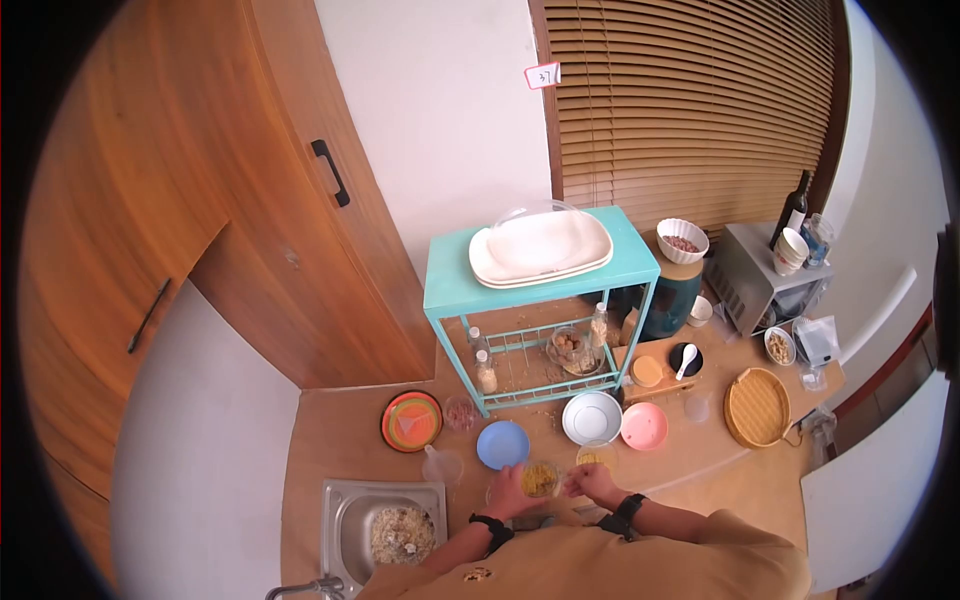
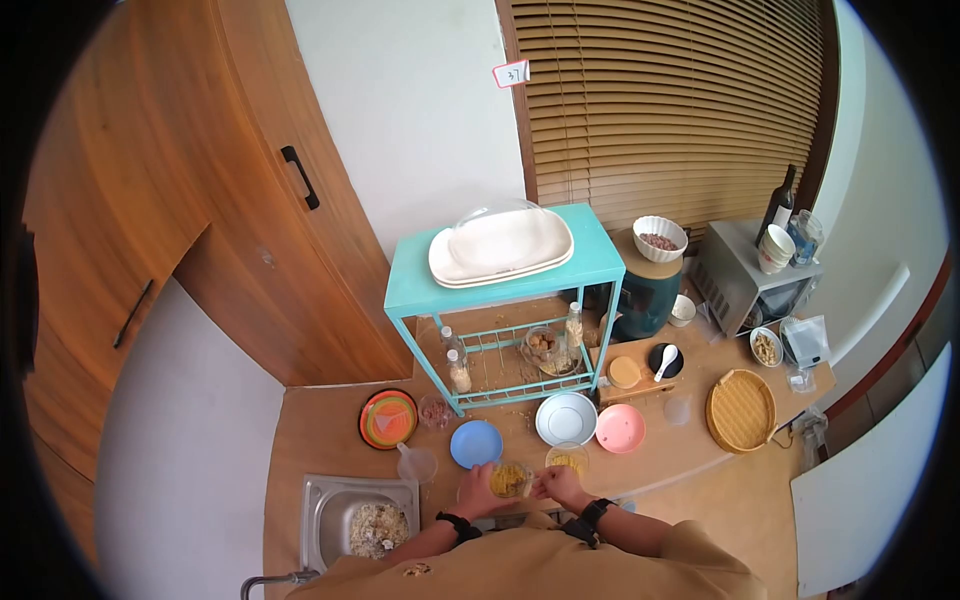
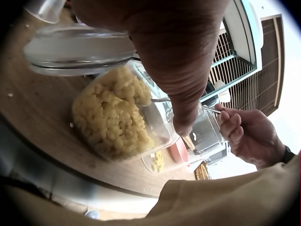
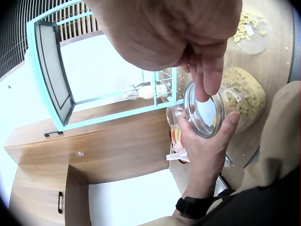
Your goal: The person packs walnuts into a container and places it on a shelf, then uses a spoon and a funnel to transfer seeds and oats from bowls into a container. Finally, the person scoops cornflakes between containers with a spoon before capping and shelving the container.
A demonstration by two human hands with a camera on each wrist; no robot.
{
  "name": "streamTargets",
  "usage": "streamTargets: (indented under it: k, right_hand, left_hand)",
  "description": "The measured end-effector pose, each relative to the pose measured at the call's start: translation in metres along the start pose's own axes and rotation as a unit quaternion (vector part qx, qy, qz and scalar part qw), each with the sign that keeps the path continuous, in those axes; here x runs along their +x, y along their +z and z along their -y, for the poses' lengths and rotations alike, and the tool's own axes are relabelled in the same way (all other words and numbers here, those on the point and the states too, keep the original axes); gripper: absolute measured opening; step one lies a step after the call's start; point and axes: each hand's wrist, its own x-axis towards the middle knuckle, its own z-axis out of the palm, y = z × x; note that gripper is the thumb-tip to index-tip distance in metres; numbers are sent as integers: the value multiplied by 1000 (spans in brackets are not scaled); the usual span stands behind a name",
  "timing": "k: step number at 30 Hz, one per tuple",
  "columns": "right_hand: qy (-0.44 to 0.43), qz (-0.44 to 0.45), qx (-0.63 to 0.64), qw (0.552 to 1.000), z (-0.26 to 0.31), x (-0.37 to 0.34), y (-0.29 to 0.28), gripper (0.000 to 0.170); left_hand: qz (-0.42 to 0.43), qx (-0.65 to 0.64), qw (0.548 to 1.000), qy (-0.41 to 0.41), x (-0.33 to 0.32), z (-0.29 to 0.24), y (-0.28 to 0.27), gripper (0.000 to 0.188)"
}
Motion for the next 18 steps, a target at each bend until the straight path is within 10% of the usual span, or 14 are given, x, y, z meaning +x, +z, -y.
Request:
streamTargets:
  k: [18]
  right_hand:
    - [-11, -44, 26, 999, 5, -15, -27, 24]
  left_hand:
    - [-33, 14, 999, 19, 2, 0, 2, 95]
